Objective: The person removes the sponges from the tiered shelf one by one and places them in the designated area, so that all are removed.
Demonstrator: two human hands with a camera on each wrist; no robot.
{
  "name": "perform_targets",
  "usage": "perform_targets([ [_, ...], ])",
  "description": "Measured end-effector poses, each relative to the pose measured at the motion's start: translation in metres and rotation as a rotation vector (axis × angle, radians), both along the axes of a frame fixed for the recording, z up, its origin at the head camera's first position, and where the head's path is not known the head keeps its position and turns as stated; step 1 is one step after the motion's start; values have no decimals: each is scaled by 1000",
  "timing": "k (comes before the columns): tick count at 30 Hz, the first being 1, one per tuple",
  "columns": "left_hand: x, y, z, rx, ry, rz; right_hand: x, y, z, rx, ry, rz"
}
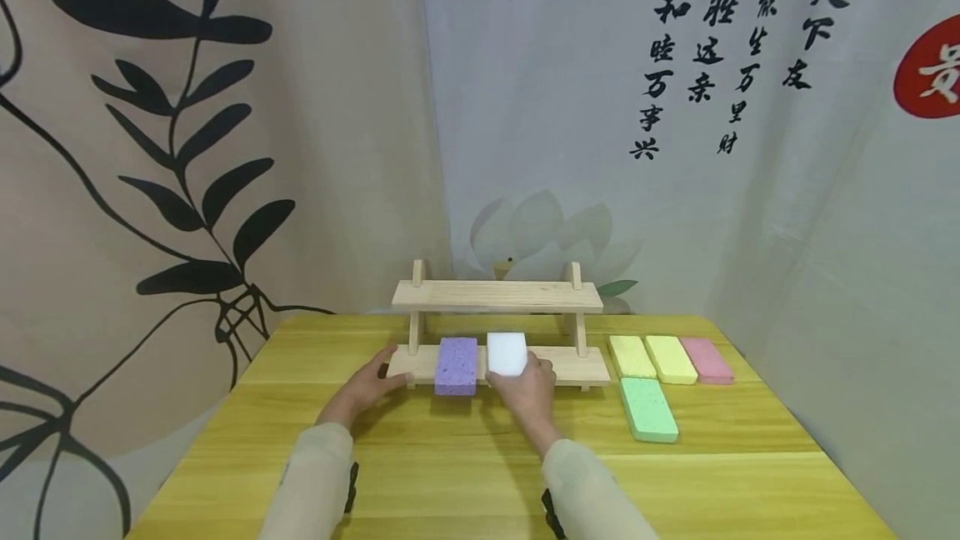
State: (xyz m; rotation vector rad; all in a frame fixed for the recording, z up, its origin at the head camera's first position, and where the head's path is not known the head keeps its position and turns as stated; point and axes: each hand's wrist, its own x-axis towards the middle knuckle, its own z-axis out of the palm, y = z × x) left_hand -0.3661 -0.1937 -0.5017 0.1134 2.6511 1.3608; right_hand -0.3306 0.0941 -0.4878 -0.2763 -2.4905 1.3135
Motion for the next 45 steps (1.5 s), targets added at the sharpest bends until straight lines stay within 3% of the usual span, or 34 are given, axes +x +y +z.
perform_targets([
  [7,-1,1,0,-5,-7,2,1,12,3,-1,29,43],
  [23,0,2,-2,-10,-13,-1,14,65,15,131,87,143],
  [32,-5,3,-7,-6,-13,-6,23,95,18,107,65,152],
  [45,-2,-1,-2,0,-18,-14,30,141,24,146,16,144],
])
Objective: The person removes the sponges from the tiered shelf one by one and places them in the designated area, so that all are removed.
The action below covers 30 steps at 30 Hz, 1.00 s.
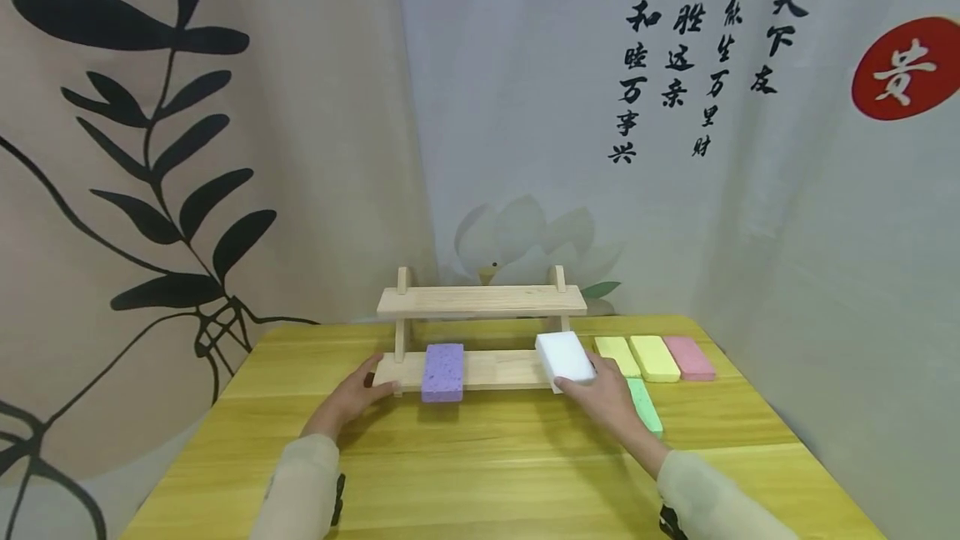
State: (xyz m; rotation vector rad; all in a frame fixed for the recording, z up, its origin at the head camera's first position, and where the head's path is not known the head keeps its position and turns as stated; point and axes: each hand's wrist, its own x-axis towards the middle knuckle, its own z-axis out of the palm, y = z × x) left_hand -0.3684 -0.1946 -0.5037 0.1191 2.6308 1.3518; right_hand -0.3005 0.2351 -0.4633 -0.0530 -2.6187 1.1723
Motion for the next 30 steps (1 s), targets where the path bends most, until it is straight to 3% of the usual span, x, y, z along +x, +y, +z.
perform_targets([
  [12,2,3,4,13,17,-8,2,31,-1,28,-9,-27],
  [30,0,1,1,0,16,-1,5,79,1,12,-21,-76],
])
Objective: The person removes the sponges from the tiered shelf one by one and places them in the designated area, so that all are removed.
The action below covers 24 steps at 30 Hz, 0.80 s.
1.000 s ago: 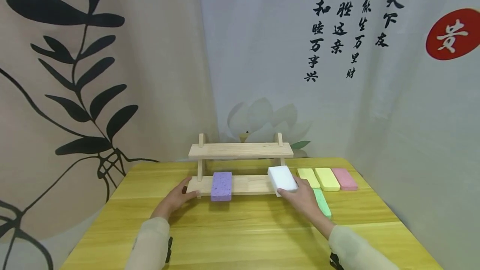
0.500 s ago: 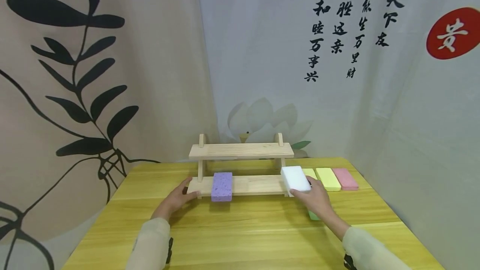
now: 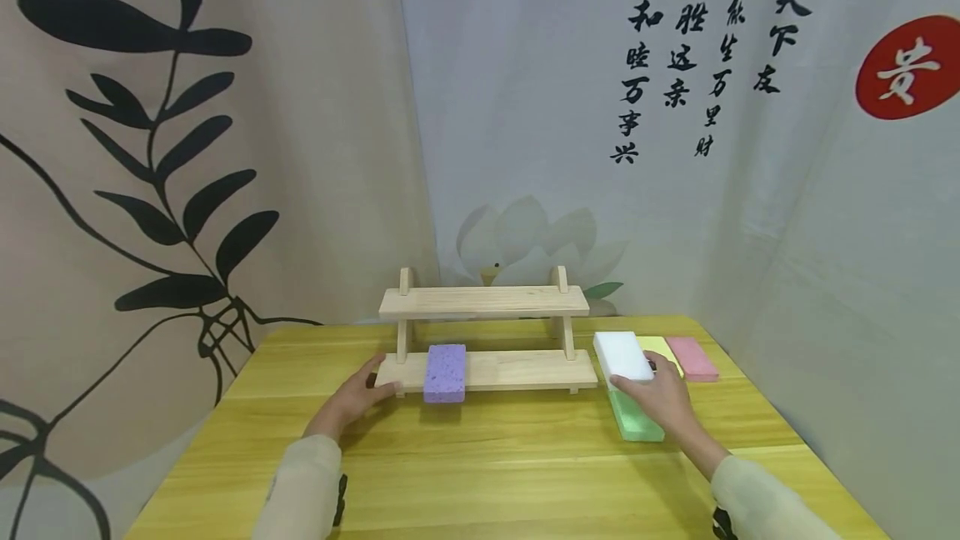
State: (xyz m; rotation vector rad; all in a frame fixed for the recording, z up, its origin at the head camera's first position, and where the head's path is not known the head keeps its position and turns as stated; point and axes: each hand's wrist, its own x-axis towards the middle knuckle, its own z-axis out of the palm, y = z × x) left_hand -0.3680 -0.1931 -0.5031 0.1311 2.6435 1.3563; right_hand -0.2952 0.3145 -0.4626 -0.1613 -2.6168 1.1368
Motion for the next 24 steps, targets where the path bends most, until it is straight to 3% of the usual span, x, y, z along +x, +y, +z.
perform_targets([
  [8,1,0,0,-12,7,1,3,23,1,-20,-38,12],
  [24,2,1,0,-17,1,10,9,74,-14,57,-38,28],
])
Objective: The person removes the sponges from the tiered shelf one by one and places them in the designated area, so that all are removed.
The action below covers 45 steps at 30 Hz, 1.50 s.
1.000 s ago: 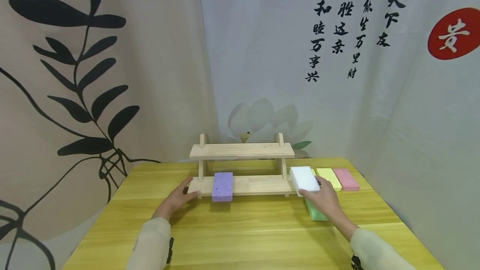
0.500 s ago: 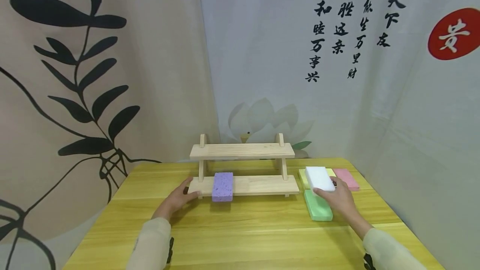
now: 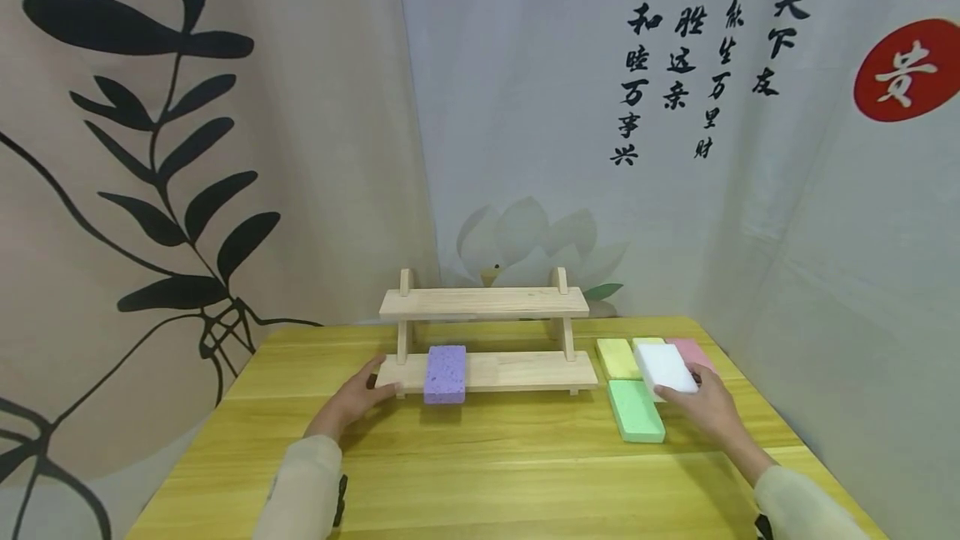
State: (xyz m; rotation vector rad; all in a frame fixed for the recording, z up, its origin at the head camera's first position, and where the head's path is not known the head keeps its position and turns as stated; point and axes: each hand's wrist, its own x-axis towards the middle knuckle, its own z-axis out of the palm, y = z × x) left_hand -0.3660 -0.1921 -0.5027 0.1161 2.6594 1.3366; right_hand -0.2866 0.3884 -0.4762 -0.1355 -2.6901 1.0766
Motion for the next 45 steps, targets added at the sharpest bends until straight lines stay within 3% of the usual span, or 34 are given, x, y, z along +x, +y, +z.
perform_targets([
  [13,-3,-2,-4,2,-2,-6,10,25,-17,9,-45,1],
  [21,-4,-2,-4,13,-6,0,14,28,-22,22,-58,36],
  [34,-3,-2,-4,13,9,-7,16,31,-32,75,-116,23],
  [45,-3,-1,-3,23,-18,7,16,29,-30,74,-157,25],
])
